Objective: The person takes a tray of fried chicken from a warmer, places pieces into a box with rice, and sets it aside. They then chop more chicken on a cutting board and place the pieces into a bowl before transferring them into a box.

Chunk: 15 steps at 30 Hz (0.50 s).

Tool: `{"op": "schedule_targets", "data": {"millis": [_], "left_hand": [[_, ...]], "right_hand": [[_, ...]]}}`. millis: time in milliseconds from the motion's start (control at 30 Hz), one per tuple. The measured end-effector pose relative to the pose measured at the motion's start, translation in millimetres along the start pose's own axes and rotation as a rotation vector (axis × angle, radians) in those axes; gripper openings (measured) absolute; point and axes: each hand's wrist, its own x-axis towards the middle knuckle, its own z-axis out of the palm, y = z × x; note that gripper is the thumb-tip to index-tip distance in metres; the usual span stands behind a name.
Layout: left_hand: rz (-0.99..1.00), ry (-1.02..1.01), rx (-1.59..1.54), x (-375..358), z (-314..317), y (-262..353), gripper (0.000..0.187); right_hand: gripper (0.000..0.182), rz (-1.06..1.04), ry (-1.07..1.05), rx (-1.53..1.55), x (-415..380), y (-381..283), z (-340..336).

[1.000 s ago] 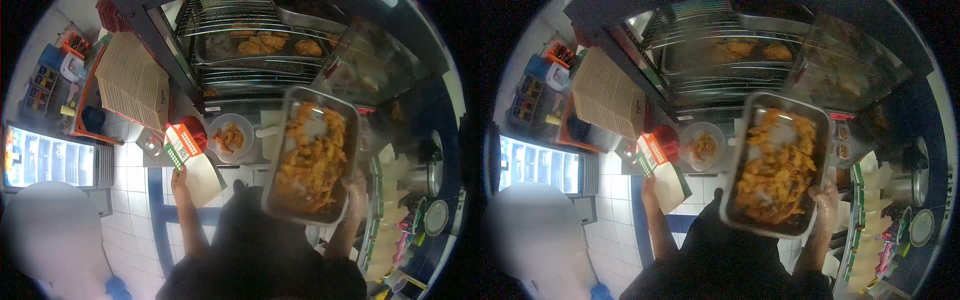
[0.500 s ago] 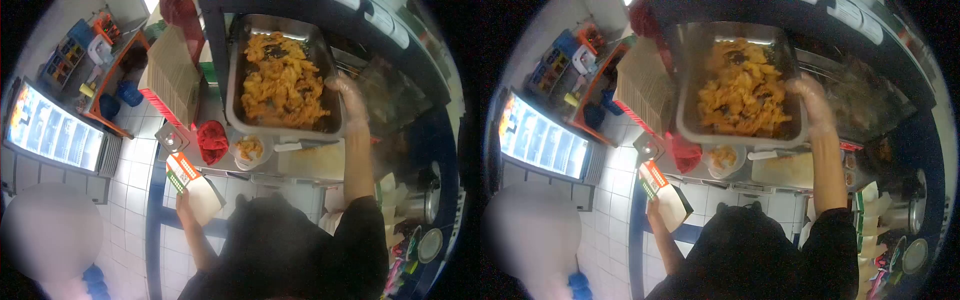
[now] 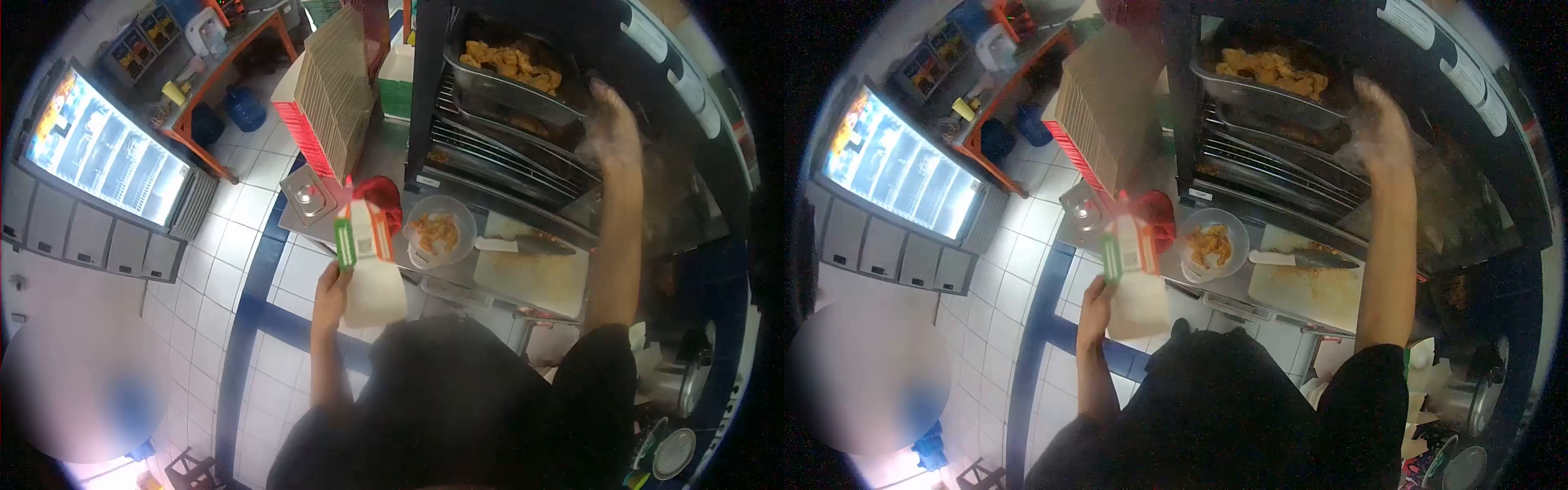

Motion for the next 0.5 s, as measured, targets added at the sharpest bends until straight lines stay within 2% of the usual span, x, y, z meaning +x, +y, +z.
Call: {"op": "schedule_targets", "data": {"millis": [33, 67, 100, 167, 267, 333, 400, 433, 500], "left_hand": [[0.178, 0.014, 0.236, 15.6, 8.3, 13.9, 0.03], [0.248, 0.071, 0.44, 32.8, 17.7, 25.4, 0.029], [0.319, 0.124, 0.647, 50.5, 26.1, 35.2, 0.028], [0.406, 0.12, 0.879, 100.5, 47.7, 48.5, 0.023], [0.37, 0.046, 1.129, 187.5, 75.1, 62.1, 0.023], [0.38, -0.009, 1.248, 227.4, 83.9, 68.3, 0.024], [0.422, 0.204, 1.211, 235.7, 93.9, 84.5, 0.025], [0.427, 0.188, 1.215, 227.3, 98.9, 89.0, 0.025], [1.079, 0.398, 0.999, 187.9, 97.4, 88.2, 0.027]], "right_hand": [[0.056, -0.066, -0.114, -0.009, -5.1, 2.5, -4.9], [0.054, -0.131, -0.225, -0.018, -10.4, 4.3, -10.3], [0.054, -0.125, -0.214, -0.02, -23.4, 3.1, -4.6], [0.053, -0.373, -0.216, -0.312, -47.3, 0.3, 22.3], [0.052, -0.492, -0.292, -0.494, -49.0, 9.0, 24.8], [0.049, -0.556, -0.235, -0.576, -32.5, 17.9, 14.7], [0.042, -0.86, -0.023, -0.894, -27.8, 22.7, 11.0], [0.042, -0.852, -0.01, -0.902, -38.4, 18.6, 17.6], [0.032, -1.125, 0.22, -1.428, -73.5, 13.1, 31.0]]}}
